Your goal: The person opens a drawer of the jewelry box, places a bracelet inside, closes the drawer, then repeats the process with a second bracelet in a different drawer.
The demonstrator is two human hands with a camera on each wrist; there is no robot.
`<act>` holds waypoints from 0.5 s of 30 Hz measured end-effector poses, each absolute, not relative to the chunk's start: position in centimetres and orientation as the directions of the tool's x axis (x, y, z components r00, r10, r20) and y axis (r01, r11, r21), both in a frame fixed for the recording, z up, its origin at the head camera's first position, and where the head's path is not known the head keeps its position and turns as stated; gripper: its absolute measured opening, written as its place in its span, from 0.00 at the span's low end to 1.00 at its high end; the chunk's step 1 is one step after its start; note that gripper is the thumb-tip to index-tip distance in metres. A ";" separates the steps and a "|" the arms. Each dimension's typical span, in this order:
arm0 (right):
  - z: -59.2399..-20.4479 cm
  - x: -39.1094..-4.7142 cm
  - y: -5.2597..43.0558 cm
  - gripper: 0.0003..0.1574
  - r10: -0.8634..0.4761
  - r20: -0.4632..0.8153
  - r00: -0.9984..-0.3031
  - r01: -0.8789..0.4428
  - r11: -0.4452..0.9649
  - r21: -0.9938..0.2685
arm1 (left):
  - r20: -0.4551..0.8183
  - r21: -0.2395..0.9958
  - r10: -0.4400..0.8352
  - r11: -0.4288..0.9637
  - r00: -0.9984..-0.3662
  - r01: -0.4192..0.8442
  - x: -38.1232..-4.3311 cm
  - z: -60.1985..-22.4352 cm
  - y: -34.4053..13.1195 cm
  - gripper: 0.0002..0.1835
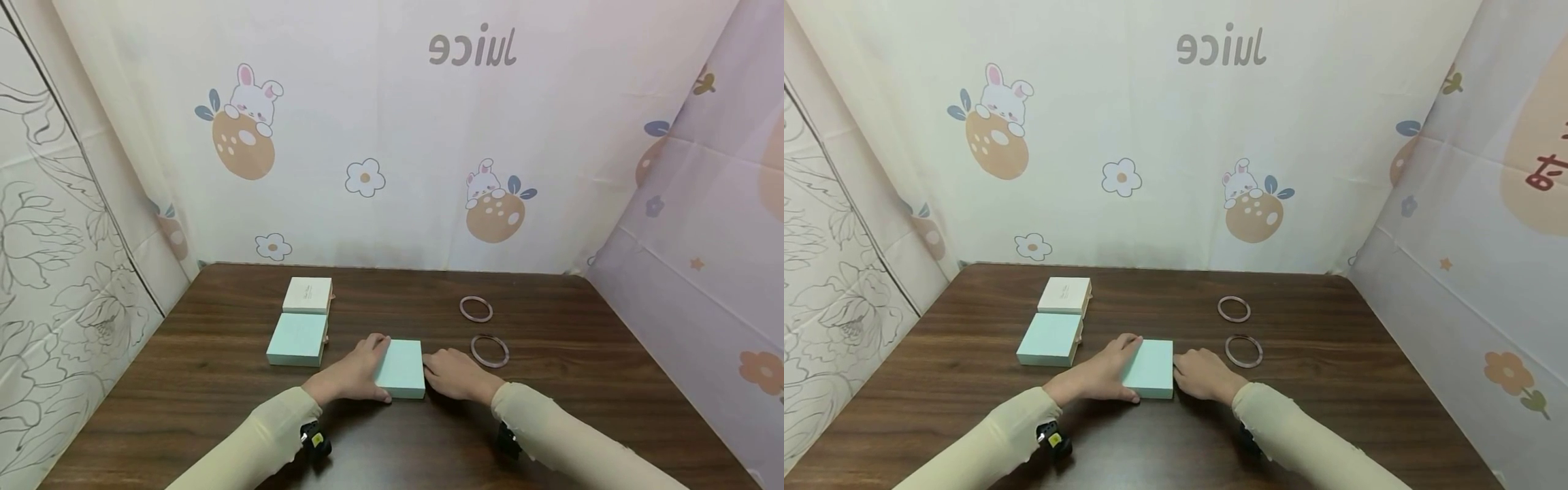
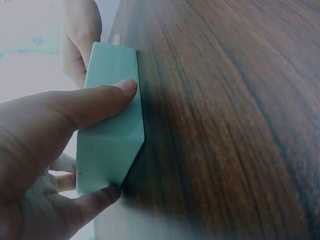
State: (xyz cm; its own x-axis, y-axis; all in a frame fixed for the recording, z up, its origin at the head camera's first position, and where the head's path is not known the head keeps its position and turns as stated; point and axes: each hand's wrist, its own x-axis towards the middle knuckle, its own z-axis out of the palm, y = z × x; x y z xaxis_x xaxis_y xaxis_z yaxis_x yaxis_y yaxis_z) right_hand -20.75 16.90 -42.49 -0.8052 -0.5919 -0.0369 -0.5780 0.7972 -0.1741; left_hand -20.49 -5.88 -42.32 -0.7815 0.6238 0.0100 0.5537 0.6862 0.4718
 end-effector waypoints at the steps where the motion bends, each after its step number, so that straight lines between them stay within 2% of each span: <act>1: -42.4 -20.7 16.9 0.13 -0.596 -0.035 -0.802 -0.583 0.795 -0.170 | 0.012 0.472 0.625 0.685 -0.781 0.555 -20.5 -42.3 -5.9 0.55; 15: -42.1 -20.4 17.7 0.13 -0.627 -0.034 -0.778 -0.616 0.773 -0.152 | -0.004 0.485 0.621 0.687 -0.784 0.542 -20.4 -42.2 -6.0 0.55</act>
